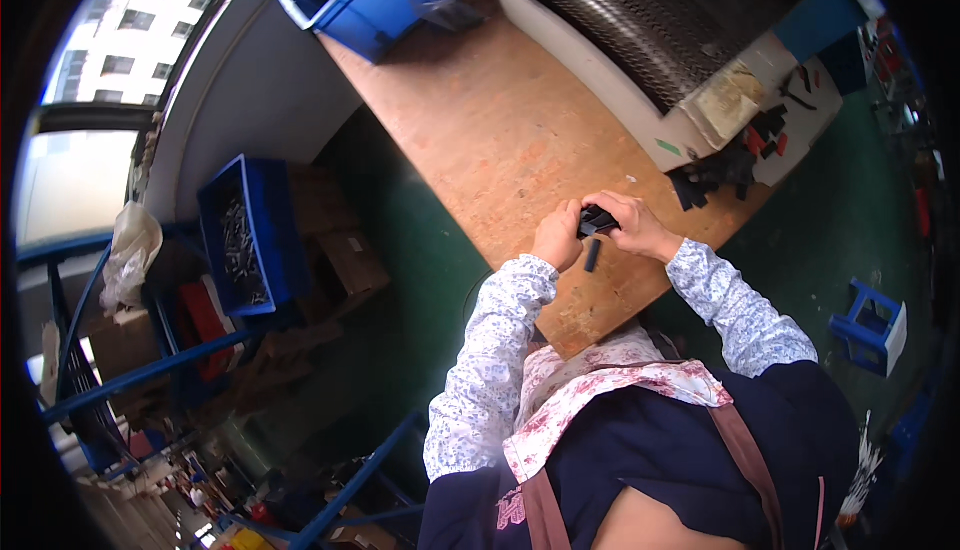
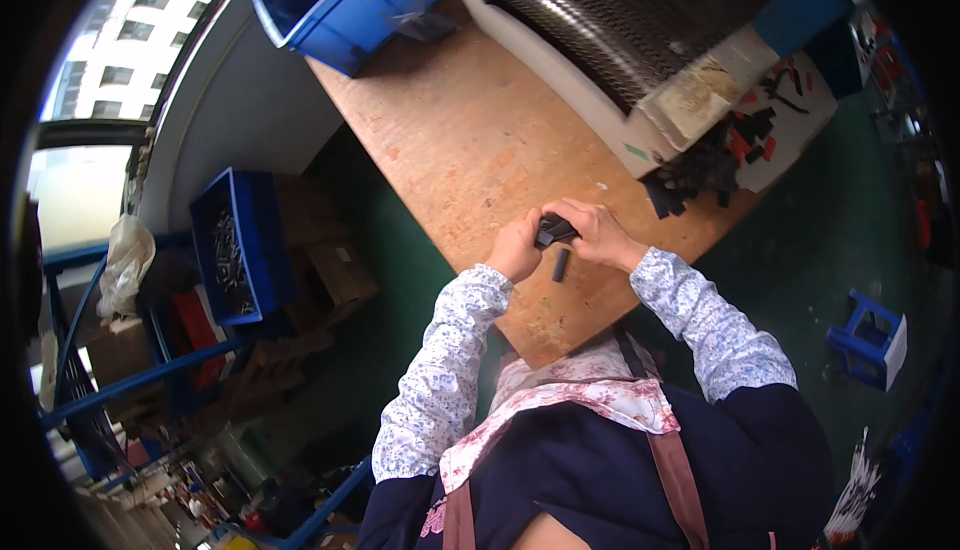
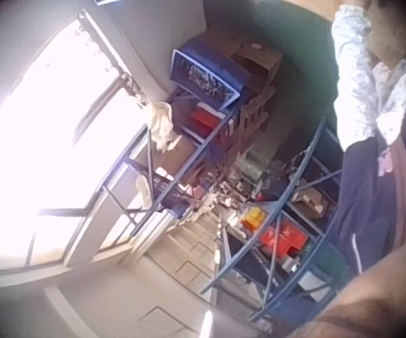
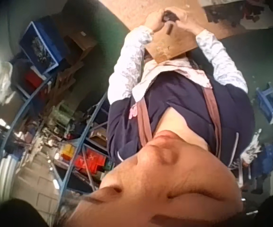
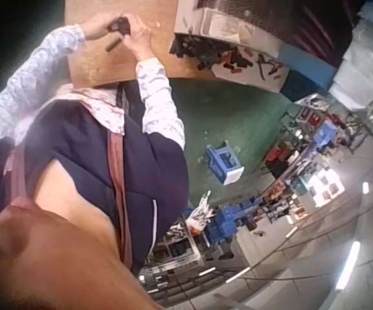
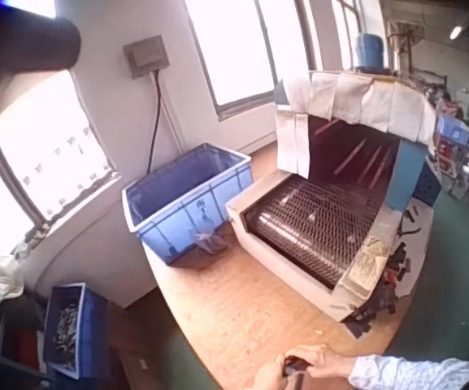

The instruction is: The person works in a factory setting, handling electrical components with copper windings. They use pliers to manipulate wires and black plastic sleeves, then move to a table to pick up more sleeves. The person puts on gloves and continues to attach black sleeves to the ends of the white wires on the components, working through a batch of items.

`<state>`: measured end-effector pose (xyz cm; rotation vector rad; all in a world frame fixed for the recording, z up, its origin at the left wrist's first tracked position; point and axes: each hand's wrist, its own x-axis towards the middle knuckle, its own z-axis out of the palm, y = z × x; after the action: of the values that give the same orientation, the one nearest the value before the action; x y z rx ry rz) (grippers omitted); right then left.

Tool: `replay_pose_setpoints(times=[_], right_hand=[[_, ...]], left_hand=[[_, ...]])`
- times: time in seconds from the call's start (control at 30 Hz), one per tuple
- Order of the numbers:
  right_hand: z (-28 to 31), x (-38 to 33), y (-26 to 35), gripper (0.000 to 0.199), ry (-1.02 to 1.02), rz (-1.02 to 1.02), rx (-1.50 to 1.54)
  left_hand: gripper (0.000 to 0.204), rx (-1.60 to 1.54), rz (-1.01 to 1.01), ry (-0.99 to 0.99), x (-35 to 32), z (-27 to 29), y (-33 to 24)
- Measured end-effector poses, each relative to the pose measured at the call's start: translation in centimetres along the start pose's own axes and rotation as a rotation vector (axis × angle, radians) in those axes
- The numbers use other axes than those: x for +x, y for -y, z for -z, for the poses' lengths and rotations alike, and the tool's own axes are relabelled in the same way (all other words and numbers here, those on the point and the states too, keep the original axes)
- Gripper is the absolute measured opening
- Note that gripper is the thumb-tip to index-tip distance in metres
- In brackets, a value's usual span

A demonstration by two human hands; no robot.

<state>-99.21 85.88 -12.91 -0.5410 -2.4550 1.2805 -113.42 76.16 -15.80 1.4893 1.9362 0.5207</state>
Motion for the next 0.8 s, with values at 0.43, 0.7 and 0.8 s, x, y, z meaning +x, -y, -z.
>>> replay_pose_setpoints(times=[0.43, 0.7, 0.8], right_hand=[[-19.6, 13.3, 16.7, 0.042, 0.223, 0.203, -0.132], [-33.7, 24.1, 26.9, 0.04, 0.39, 0.499, -0.116], [-38.4, 29.1, 30.4, 0.041, 0.479, 0.632, -0.121]], left_hand=[[0.033, -0.291, 0.098, -0.219, -16.1, 14.8, 17.5], [0.036, -0.166, 0.21, -0.574, -27.2, 24.9, 30.3], [0.036, -0.188, 0.305, -0.711, -30.4, 28.7, 34.2]])
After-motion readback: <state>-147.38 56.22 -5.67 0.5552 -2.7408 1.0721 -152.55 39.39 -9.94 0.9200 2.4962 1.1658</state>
